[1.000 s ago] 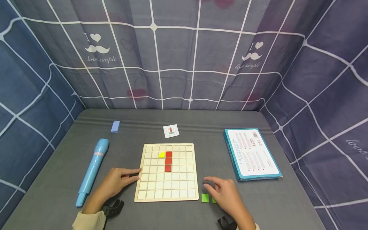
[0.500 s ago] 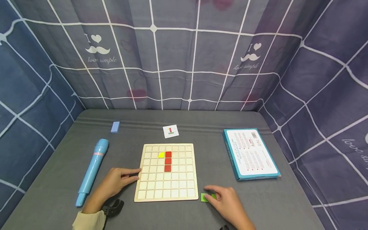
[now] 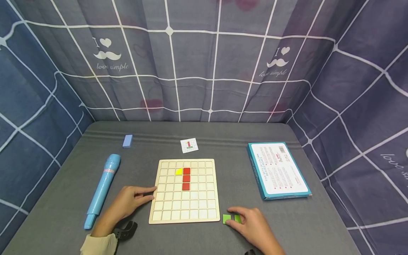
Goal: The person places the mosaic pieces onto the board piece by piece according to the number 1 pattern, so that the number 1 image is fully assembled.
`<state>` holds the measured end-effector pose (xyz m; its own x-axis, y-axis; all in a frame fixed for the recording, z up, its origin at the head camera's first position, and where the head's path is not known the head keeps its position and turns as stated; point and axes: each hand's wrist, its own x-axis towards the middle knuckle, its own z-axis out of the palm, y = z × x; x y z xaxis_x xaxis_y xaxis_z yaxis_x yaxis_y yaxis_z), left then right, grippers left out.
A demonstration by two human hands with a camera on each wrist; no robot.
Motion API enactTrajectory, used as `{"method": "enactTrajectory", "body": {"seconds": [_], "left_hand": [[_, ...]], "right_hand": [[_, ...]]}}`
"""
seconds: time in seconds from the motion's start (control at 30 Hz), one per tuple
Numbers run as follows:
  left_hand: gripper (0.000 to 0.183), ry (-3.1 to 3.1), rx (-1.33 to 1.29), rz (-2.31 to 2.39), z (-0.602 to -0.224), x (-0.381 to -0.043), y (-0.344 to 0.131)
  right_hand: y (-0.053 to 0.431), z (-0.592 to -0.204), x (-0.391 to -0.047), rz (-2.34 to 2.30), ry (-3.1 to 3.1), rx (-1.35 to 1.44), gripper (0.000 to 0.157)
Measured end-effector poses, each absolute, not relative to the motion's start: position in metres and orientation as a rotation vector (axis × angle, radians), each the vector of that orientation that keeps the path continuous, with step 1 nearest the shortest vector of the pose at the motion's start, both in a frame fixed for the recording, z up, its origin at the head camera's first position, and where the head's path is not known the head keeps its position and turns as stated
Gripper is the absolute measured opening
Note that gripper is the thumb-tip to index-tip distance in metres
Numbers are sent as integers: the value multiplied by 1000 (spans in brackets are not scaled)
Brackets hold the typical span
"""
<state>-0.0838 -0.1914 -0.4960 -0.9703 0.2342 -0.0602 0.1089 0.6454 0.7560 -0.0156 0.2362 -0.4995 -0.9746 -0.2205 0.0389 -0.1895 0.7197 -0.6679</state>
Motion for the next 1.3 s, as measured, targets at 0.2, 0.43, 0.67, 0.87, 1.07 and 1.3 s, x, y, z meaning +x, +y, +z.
{"method": "enactTrajectory", "body": {"seconds": [0.2,0.43,0.67,0.87,1.07,1.3], "left_hand": [[32,2710,289,1223,-496,-84,-192],[32,2716,301,1240,-495,-84,-191],[31,2711,310,1264,-496,-84,-192],[31,2716,308,1261,-496,-84,-192],[31,2712,303,1257,-496,-84,-192],[31,2716,321,1261,-495,-84,-192]], "right_hand": [[237,-501,-16,-1133,2865,-369,28],[238,-498,-15,-1114,2854,-390,30],[239,-498,-15,-1128,2827,-386,24],[238,-500,-16,-1148,2848,-412,22],[238,-500,-15,-1144,2836,-387,20],[237,-497,-15,-1143,2837,-374,20]]}}
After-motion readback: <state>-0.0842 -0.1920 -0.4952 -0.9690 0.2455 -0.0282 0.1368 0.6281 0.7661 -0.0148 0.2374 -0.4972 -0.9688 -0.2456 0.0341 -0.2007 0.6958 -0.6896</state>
